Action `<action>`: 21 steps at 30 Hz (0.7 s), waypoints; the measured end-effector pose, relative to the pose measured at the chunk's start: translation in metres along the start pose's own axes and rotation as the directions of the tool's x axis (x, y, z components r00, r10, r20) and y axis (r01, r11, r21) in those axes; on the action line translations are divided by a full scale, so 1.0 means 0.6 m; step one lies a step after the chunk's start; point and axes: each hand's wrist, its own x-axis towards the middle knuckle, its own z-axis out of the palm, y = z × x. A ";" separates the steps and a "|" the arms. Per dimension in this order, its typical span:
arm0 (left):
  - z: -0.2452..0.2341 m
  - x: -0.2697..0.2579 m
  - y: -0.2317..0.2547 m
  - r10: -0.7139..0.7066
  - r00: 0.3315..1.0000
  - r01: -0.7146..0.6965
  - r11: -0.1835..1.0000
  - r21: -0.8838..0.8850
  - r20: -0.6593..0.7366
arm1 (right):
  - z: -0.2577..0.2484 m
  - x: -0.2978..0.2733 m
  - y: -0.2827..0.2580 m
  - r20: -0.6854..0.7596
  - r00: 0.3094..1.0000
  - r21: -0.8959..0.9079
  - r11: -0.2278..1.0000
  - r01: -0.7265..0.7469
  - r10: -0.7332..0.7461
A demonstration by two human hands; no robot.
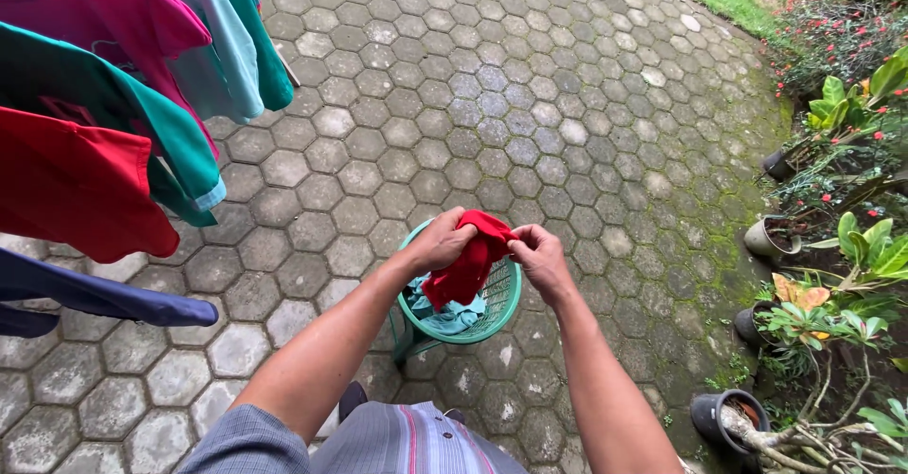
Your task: Hanging small items of clothing on a rack using hangers.
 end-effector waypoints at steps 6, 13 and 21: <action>0.015 0.025 -0.013 -0.136 0.989 0.106 0.935 -0.337 -0.066 | 0.050 -0.062 -0.019 0.010 0.990 0.006 0.990 0.141 -0.141; 0.005 0.029 0.062 -0.164 0.986 0.135 0.621 -0.772 0.040 | 0.106 -0.114 -0.112 -0.086 0.942 -0.174 0.935 0.308 -0.326; -0.072 -0.051 0.230 0.065 0.997 -0.006 0.522 -0.853 0.033 | 0.106 -0.112 -0.218 -0.117 0.898 -0.049 0.906 0.420 -0.423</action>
